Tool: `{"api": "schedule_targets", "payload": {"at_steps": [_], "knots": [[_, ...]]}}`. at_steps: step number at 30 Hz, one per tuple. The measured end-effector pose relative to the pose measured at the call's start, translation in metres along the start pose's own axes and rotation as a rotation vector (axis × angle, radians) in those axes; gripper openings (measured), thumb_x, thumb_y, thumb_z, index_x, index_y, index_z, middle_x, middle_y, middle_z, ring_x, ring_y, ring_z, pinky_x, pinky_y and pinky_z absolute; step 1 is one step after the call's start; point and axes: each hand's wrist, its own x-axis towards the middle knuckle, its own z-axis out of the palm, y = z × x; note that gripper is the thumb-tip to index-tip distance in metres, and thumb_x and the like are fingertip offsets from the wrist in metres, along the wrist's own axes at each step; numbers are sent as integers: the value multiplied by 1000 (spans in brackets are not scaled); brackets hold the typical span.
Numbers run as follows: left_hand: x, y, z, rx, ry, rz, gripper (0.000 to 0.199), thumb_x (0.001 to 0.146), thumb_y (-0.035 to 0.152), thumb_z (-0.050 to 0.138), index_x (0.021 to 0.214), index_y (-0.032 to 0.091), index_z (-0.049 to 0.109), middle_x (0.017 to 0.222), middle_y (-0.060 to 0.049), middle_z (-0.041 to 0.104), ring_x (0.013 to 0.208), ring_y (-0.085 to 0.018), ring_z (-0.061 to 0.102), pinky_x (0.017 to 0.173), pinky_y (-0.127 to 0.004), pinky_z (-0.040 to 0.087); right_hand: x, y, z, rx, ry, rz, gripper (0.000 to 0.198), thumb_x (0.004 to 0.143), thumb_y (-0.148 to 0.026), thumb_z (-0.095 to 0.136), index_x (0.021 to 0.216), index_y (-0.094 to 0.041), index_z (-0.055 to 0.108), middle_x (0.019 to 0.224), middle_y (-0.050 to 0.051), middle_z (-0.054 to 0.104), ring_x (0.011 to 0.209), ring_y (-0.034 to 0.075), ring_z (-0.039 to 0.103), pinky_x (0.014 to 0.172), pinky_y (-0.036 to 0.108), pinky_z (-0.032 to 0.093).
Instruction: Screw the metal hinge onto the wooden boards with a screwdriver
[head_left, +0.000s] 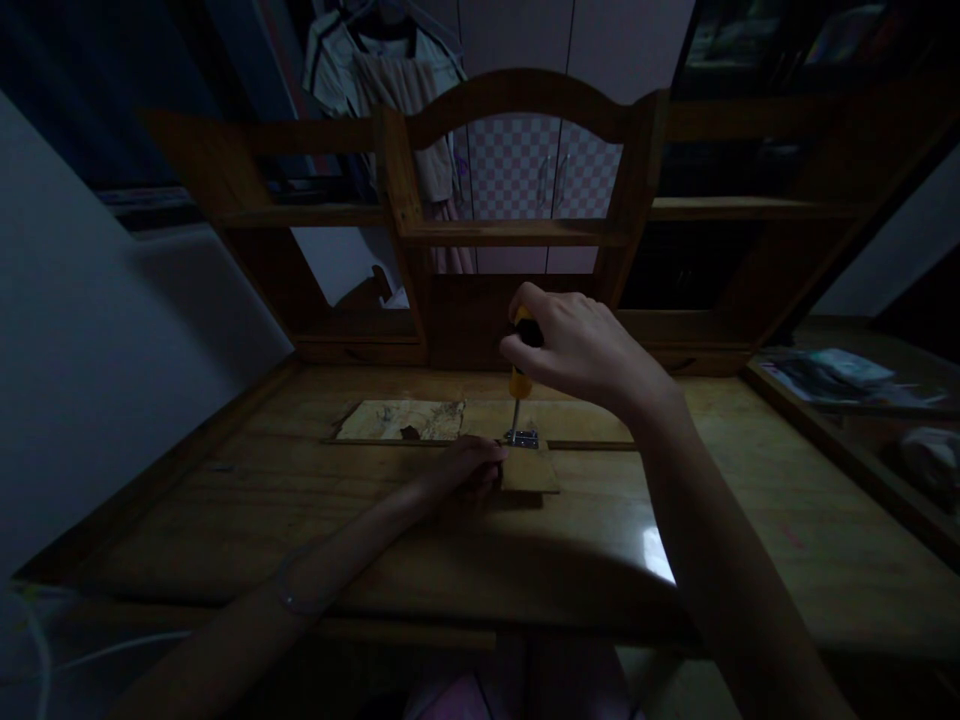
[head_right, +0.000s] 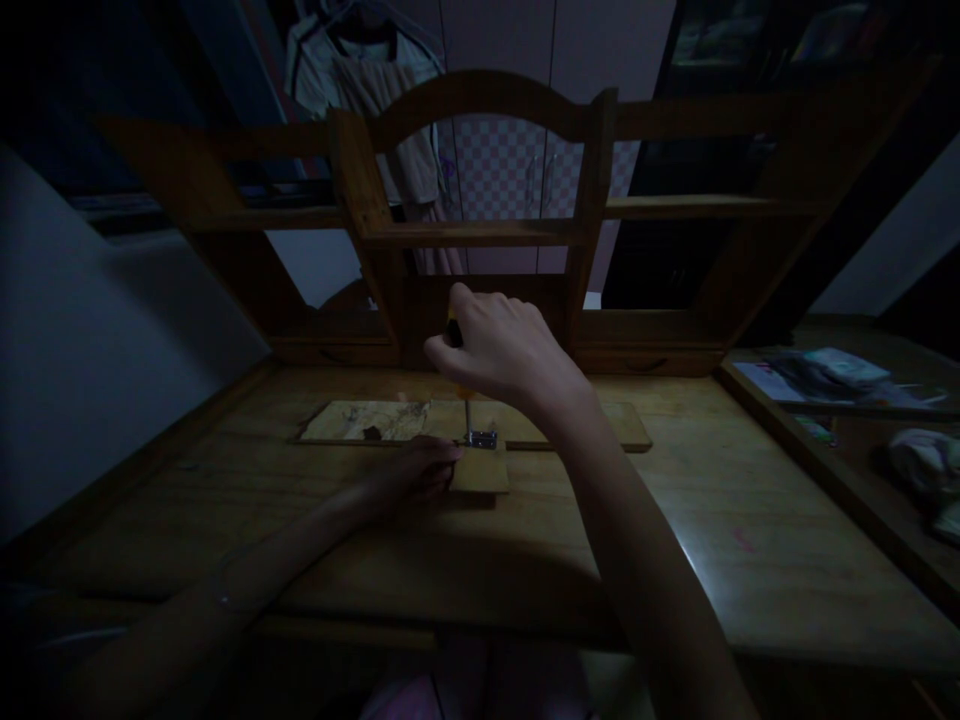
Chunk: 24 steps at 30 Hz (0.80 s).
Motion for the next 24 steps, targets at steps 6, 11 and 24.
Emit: {"api": "schedule_targets", "payload": {"at_steps": [6,11,24], "knots": [[1,0,-1,-28,-20,-27,39,82,47,63,62,17,48,50,5,44,36,-6,38,36,-20,27,3,2,8,-26,12,-12,26,97,-37,43,107,-17,54,88,9,67,76,20,59,65,30,31],[-2,6,2,-3,-33,-49,39,79,50,67,66,17,49,53,6,46,38,-6,40,37,-20,29,1,1,6,-133,31,15,39,96,-51,43,108,-16,55,81,8,66,70,22,57,63,31,29],[-9,20,10,25,-18,-31,50,80,61,64,79,11,64,68,-7,66,59,-16,65,59,-26,53,-3,-3,-7,33,-56,-64,30,88,-39,47,105,-16,56,82,7,64,66,18,51,61,30,29]]}}
